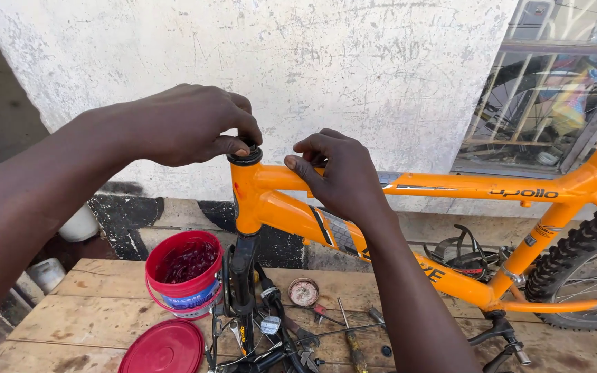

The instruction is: Applying grease to the headset bearing races of a bicycle frame and assembling the fork components.

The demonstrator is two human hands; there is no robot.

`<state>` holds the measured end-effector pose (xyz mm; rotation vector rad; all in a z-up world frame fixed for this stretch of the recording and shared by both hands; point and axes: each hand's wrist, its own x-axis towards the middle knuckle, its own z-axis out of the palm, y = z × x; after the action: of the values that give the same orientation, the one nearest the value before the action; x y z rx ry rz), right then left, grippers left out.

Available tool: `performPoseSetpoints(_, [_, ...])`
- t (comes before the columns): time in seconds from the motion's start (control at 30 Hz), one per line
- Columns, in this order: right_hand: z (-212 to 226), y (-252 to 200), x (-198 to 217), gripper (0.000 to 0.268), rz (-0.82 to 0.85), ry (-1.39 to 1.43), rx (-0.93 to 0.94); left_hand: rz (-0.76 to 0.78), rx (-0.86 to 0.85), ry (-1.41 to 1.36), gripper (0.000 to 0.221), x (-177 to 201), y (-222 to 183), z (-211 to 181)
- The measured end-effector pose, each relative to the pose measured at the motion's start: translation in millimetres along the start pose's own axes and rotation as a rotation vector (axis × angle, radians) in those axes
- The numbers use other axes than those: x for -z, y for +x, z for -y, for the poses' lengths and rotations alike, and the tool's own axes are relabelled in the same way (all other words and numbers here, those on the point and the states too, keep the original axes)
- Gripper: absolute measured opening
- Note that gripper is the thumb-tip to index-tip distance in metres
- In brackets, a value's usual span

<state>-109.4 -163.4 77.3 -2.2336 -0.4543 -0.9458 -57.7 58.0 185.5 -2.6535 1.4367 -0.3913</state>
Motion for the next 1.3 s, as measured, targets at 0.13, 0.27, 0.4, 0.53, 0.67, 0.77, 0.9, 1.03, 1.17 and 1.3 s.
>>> performPoseSetpoints(0.13, [-1.6,-0.8,-0.8,0.025,0.001,-0.016,0.029,0.010,-0.016,-0.046,0.031,-0.9,0.2,2.6])
performPoseSetpoints(0.27, [-1.4,-0.1,-0.5,0.026,0.002,-0.016,0.026,-0.049,-0.044,-0.111,0.028,-11.0,4.2,16.6])
performPoseSetpoints(0.4, [-3.5,-0.1,-4.0,0.028,-0.005,-0.055,0.042,-0.089,-0.074,-0.167,0.028,-14.1,1.0,18.6])
performPoseSetpoints(0.53, [-4.0,-0.7,-6.9,0.029,-0.018,-0.077,0.046,-0.100,-0.100,-0.182,0.029,-16.2,2.3,26.0])
performPoseSetpoints(0.67, [-6.6,-1.0,-11.5,0.027,-0.036,-0.095,0.047,-0.082,-0.069,-0.163,0.031,-17.4,4.1,29.1])
performPoseSetpoints(0.77, [-14.4,0.2,-14.1,0.033,-0.036,-0.236,0.056,-0.082,-0.167,-0.050,0.031,-21.9,11.3,39.9])
performPoseSetpoints(0.9, [-11.4,0.1,-14.7,0.031,-0.051,-0.248,0.076,-0.008,-0.096,0.043,0.030,-14.1,11.1,33.4])
performPoseSetpoints(1.03, [-9.0,-1.2,-15.1,0.032,-0.065,-0.263,0.077,0.051,-0.004,0.056,0.028,-12.1,11.7,29.6])
performPoseSetpoints(1.17, [-2.8,-2.0,-16.3,0.033,-0.097,-0.288,0.058,0.082,0.017,0.130,0.031,-26.4,18.4,41.7])
performPoseSetpoints(1.3, [3.0,-2.3,-17.8,0.038,-0.114,-0.268,0.056,-0.170,-0.202,0.058,0.037,-62.3,35.2,83.8])
